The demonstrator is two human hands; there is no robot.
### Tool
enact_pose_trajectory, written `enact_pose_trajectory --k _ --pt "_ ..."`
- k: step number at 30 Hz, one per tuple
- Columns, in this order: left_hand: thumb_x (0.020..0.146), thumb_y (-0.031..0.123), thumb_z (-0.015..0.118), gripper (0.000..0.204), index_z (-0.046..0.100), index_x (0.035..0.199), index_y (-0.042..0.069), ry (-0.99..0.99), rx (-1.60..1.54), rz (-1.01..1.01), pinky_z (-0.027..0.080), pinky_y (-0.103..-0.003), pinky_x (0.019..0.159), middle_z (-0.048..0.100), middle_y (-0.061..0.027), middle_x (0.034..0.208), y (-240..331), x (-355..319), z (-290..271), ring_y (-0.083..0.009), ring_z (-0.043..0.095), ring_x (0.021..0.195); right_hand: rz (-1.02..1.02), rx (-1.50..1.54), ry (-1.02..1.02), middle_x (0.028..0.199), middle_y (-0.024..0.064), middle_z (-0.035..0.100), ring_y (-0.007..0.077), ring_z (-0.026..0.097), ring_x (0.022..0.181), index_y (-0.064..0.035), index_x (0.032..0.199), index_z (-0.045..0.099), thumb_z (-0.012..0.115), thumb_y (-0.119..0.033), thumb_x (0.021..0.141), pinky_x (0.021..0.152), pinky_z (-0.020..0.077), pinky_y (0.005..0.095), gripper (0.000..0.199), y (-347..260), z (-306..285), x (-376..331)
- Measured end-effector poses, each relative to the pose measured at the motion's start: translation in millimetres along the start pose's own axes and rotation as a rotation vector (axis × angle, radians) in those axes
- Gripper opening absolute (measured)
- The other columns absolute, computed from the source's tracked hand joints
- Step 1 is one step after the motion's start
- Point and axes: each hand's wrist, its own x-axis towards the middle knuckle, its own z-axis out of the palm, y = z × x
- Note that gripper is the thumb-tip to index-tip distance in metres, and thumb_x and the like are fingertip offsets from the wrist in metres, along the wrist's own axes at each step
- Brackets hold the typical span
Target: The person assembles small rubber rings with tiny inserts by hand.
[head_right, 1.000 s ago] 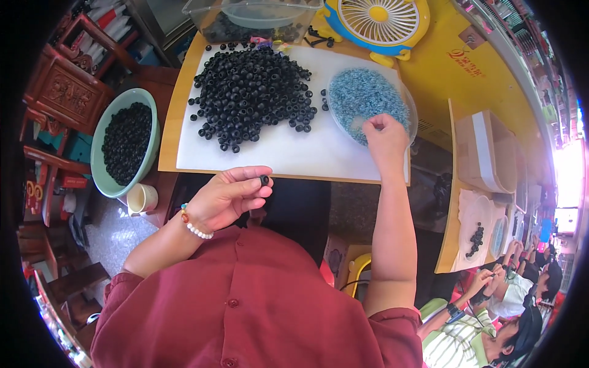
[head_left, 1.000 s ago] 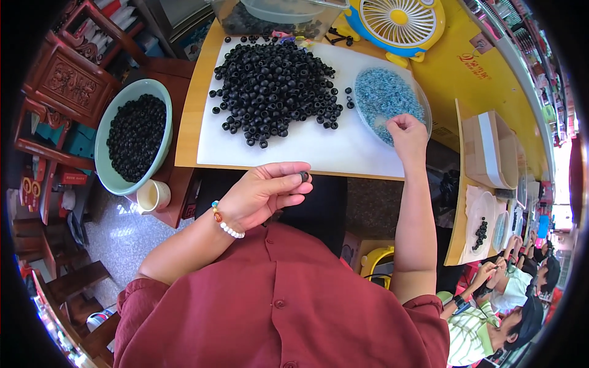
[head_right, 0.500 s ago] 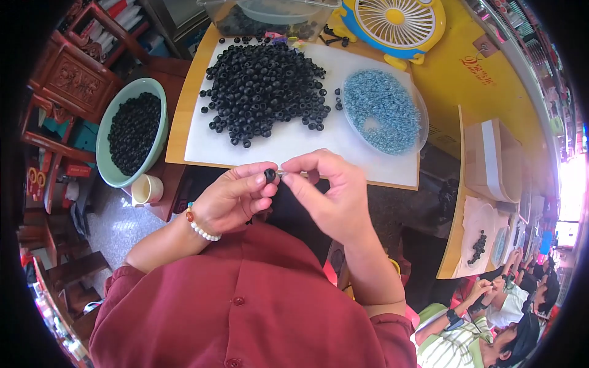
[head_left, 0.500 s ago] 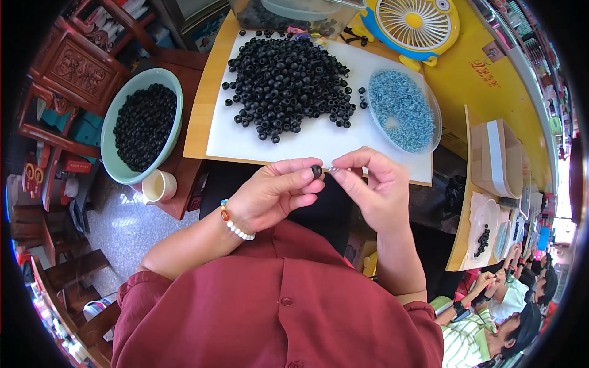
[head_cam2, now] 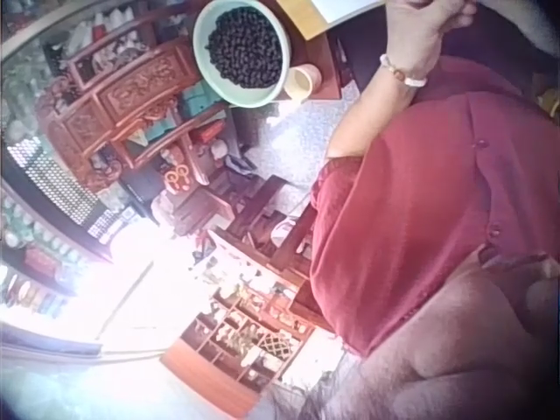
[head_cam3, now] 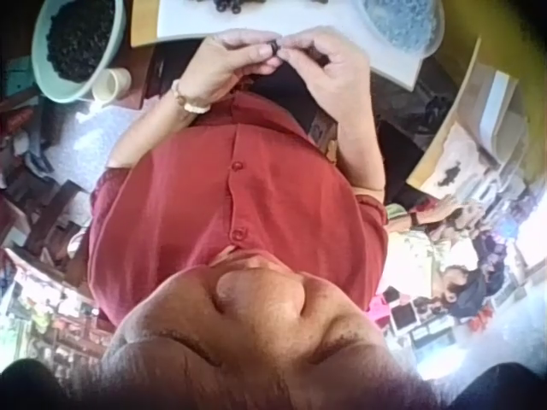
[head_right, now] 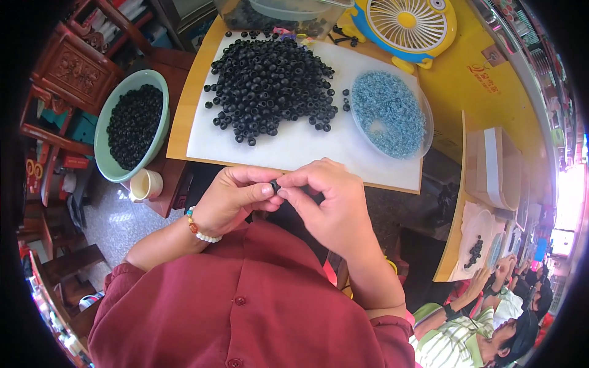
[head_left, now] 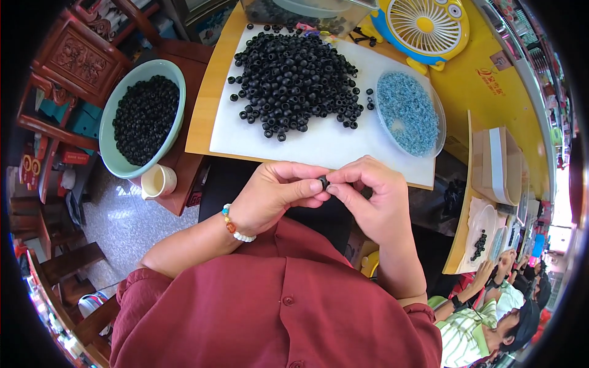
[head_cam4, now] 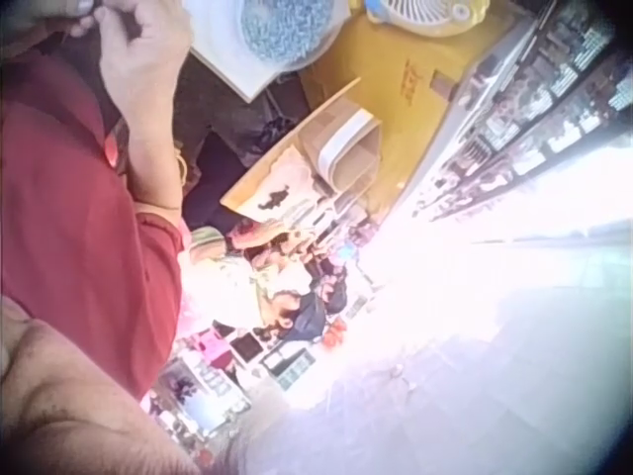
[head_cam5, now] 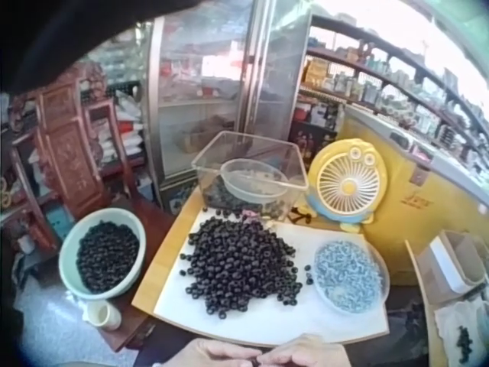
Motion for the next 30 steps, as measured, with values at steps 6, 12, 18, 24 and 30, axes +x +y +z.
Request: enact_pose_trajectory --k 6,12,18,24,30 --pt "0.087 0.006 0.06 0.025 0.061 0.111 -0.002 -0.093 0.04 -0.039 0.056 -0.026 0.074 0.066 -0.0124 0.097 -5 1 -13 -0.0161 0.066 0.084 0.474 0.848 -0.299 0.079 -0.0008 0.059 0.0057 0.056 0.073 -0.004 0.083 0.054 0.072 -0.005 0.077 0.066 0.0457 0.0208 0.019 32 1 8" --pt "0.087 0.007 0.06 0.025 0.061 0.111 -0.001 -0.08 -0.133 -0.106 0.056 -0.027 0.073 0.066 -0.0114 0.097 -1 8 -18 -0.0171 0.066 0.083 0.396 0.464 -0.221 0.083 0.0001 0.063 0.0077 0.055 0.078 -0.0015 0.09 0.063 0.07 -0.013 0.079 0.072 0.0449 0.0232 0.017 38 -7 26" --pt "0.088 0.008 0.06 0.025 0.06 0.111 -0.001 -0.057 -0.225 -0.091 0.056 -0.027 0.073 0.065 -0.0107 0.097 0 11 -23 -0.0176 0.066 0.082 -0.105 -0.975 0.142 0.11 0.0084 0.06 0.0235 0.05 0.107 -0.0082 0.082 0.068 0.063 -0.013 0.074 0.096 0.0294 0.0471 0.011 77 -41 97" --pt "0.088 0.006 0.057 0.024 0.06 0.111 -0.001 -0.037 -0.226 -0.089 0.057 -0.029 0.073 0.065 -0.0119 0.098 3 8 -27 -0.0178 0.066 0.081 -0.104 -1.578 -0.12 0.118 0.0158 0.053 0.0291 0.04 0.122 -0.0089 0.086 0.071 0.057 -0.014 0.077 0.107 0.01 0.0573 0.017 88 -34 130" --pt "0.088 0.008 0.059 0.024 0.061 0.111 0.0 -0.035 -0.217 -0.092 0.057 -0.027 0.072 0.065 -0.0108 0.097 3 8 -26 -0.016 0.066 0.079 0.057 -1.719 -0.395 0.118 0.015 0.053 0.0307 0.038 0.123 -0.01 0.096 0.07 0.052 -0.017 0.084 0.109 0.0028 0.0584 0.023 72 -19 148"
